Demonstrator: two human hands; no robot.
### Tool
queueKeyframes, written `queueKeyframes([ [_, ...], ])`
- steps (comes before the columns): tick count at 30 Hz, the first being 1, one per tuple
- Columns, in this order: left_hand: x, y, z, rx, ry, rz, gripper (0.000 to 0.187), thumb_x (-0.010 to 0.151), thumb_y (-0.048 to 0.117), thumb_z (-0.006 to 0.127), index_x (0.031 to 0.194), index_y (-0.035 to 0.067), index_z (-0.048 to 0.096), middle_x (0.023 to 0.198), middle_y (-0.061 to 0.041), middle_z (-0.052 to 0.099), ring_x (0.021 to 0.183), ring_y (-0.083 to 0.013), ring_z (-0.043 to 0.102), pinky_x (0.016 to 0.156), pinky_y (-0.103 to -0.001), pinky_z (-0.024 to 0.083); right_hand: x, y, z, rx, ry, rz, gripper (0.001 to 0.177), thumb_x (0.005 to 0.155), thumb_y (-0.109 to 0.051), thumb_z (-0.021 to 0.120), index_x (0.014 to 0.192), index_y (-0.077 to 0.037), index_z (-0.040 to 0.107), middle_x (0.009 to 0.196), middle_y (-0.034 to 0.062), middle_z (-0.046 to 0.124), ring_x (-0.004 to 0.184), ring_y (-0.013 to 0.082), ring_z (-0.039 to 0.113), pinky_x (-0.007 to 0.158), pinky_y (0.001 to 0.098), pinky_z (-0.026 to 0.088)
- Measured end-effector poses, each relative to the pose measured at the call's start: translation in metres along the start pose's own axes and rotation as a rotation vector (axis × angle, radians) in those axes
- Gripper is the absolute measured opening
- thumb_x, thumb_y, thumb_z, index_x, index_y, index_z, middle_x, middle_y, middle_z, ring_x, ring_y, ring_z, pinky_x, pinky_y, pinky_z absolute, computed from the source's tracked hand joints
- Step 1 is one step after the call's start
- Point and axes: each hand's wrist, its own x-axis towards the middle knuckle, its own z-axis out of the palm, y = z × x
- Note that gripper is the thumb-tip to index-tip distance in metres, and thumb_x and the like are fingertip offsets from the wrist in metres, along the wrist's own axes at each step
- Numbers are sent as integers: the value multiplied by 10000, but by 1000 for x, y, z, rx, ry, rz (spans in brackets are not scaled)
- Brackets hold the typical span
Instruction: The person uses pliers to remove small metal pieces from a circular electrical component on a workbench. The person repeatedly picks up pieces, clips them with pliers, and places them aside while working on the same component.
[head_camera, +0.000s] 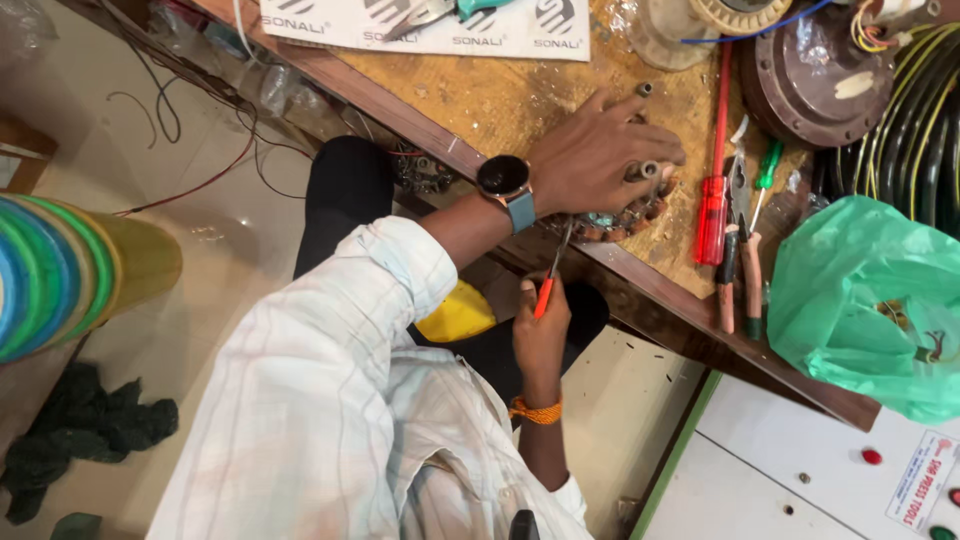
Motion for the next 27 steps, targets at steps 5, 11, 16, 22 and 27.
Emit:
queueKeyframes([
  [5, 5, 5, -4, 36, -72, 20, 444, 1028, 530, 498, 1345, 260, 653, 1437, 29, 617, 1415, -305, 436, 1210, -607, 258, -4, -11, -38, 8, -191, -150, 299, 1046, -277, 582, 1163, -10, 653, 811, 42, 564, 683, 145, 551, 632, 308, 476],
  [11, -8, 6, -21, -1, 327, 236, 622, 1054, 578, 505, 1503, 147, 514, 1437, -153, 582, 1335, -356, 484, 1129, -561, 385, -36, 10, -60, 347, -109, -56, 384, 1052, -321, 611, 1085, 41, 732, 740, 16, 518, 623, 83, 503, 545, 256, 413],
  [16, -82, 37, -5, -225, 453, -66, 321, 1112, 426, 545, 1271, 153, 598, 1370, -120, 628, 1351, -304, 569, 1153, -477, 473, -40, 8, -69, 673, 163, -177, 470, 942, -345, 771, 1064, 84, 622, 711, 67, 540, 511, 114, 472, 419, 256, 379],
  [22, -156, 101, 35, -1158, -48, -381, 378, 1065, 441, 477, 1125, 106, 642, 1045, -50, 669, 989, -176, 648, 869, -346, 526, -18, -17, -58, 809, 335, -296, 473, 1080, -483, 583, 1071, -13, 527, 685, 40, 498, 486, 88, 439, 400, 216, 343],
  [27, -166, 121, 63, -1490, -293, -608, 526, 1052, 534, 376, 945, 89, 635, 790, 22, 614, 653, -105, 586, 554, -273, 456, -21, -29, -61, 599, 476, -203, 460, 1119, -426, 454, 1044, 4, 600, 654, -2, 443, 443, 37, 338, 378, 212, 256],
])
